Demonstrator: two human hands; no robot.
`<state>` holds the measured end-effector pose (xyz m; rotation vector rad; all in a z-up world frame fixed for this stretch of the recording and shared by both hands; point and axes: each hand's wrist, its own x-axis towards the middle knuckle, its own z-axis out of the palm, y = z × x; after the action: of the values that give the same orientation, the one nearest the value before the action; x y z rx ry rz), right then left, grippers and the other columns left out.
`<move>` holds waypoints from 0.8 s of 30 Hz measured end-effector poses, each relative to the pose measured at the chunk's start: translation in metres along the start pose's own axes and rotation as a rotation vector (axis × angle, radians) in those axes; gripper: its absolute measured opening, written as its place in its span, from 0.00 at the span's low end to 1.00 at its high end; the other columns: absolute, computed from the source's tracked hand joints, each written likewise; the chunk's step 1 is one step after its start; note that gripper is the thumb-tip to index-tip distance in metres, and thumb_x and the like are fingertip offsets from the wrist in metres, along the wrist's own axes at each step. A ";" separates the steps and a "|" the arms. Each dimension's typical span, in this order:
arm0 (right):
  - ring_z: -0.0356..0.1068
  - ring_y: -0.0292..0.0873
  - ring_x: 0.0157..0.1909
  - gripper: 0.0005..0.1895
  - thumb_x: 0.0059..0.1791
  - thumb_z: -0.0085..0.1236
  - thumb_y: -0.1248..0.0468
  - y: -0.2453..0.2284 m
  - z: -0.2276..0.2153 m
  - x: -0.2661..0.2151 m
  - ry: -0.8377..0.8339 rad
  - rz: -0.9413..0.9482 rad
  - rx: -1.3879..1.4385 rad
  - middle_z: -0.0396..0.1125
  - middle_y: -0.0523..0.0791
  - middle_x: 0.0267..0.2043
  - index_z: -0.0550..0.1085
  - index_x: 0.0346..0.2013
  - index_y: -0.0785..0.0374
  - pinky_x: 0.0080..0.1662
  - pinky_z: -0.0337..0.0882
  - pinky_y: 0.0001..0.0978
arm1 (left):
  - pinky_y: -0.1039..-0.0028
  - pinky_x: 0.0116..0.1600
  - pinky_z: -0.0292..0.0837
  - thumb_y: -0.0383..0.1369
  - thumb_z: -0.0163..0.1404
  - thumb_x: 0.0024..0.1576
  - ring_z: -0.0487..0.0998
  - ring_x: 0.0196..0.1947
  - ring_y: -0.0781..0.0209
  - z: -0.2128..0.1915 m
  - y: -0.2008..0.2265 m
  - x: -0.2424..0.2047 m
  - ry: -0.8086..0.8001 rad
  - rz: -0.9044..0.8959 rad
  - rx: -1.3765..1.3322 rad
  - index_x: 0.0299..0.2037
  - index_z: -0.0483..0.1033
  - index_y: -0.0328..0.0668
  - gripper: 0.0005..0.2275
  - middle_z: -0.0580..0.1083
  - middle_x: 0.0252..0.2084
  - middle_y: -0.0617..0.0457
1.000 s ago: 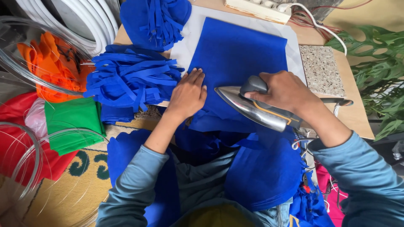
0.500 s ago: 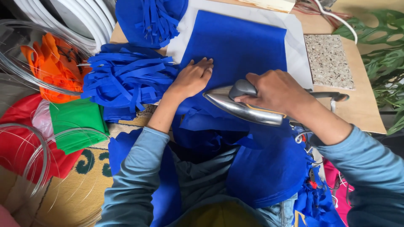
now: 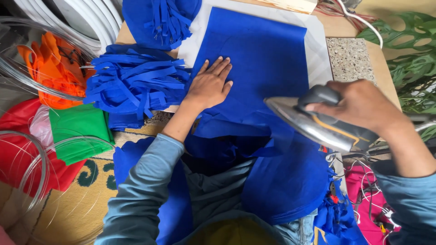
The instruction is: Ironing small blue fabric pieces on a flat surface to remove wrinkles.
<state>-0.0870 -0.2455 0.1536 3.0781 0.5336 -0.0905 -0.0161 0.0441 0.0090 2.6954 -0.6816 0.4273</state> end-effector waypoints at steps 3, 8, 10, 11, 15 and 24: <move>0.68 0.45 0.16 0.22 0.41 0.58 0.52 0.007 -0.009 -0.001 0.198 0.055 -0.028 0.70 0.51 0.23 0.74 0.40 0.67 0.25 0.69 0.31 | 0.62 0.64 0.36 0.39 0.32 0.55 0.46 0.64 0.58 0.005 -0.002 0.017 -0.070 -0.029 0.022 0.57 0.56 0.31 0.22 0.53 0.63 0.49; 0.65 0.49 0.19 0.24 0.44 0.55 0.46 0.000 -0.007 0.022 0.240 0.128 -0.084 0.67 0.51 0.20 0.73 0.31 0.68 0.29 0.65 0.35 | 0.61 0.64 0.34 0.39 0.31 0.55 0.44 0.64 0.58 0.016 0.000 0.037 -0.083 -0.077 0.030 0.57 0.56 0.32 0.23 0.51 0.64 0.50; 0.65 0.49 0.18 0.26 0.44 0.53 0.43 -0.006 -0.005 0.034 0.256 0.077 -0.145 0.67 0.49 0.19 0.73 0.31 0.66 0.29 0.66 0.35 | 0.60 0.64 0.34 0.40 0.31 0.55 0.44 0.64 0.58 0.019 -0.001 0.041 -0.072 -0.099 0.029 0.57 0.56 0.33 0.23 0.51 0.64 0.51; 0.64 0.48 0.15 0.26 0.44 0.55 0.45 -0.015 -0.007 0.038 0.255 0.022 -0.084 0.67 0.50 0.18 0.73 0.30 0.69 0.27 0.66 0.33 | 0.61 0.64 0.37 0.39 0.32 0.55 0.47 0.64 0.58 0.020 -0.003 0.041 -0.031 -0.113 -0.034 0.57 0.57 0.34 0.22 0.54 0.62 0.50; 0.70 0.58 0.31 0.25 0.41 0.55 0.45 -0.043 -0.009 0.056 0.160 -0.028 -0.031 0.67 0.55 0.20 0.74 0.27 0.67 0.33 0.69 0.44 | 0.65 0.66 0.33 0.45 0.24 0.59 0.50 0.64 0.61 -0.007 -0.014 0.036 -0.158 -0.235 -0.458 0.62 0.51 0.44 0.24 0.56 0.62 0.50; 0.71 0.53 0.31 0.21 0.40 0.55 0.47 -0.082 0.005 0.075 0.042 -0.097 0.023 0.68 0.51 0.21 0.74 0.26 0.65 0.33 0.70 0.41 | 0.61 0.66 0.37 0.46 0.23 0.57 0.51 0.63 0.50 -0.013 -0.024 0.034 -0.103 -0.330 -0.950 0.62 0.49 0.45 0.25 0.63 0.58 0.48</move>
<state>-0.0439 -0.1434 0.1437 3.0816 0.6893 -0.0341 0.0220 0.0559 0.0274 1.8613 -0.3168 -0.1175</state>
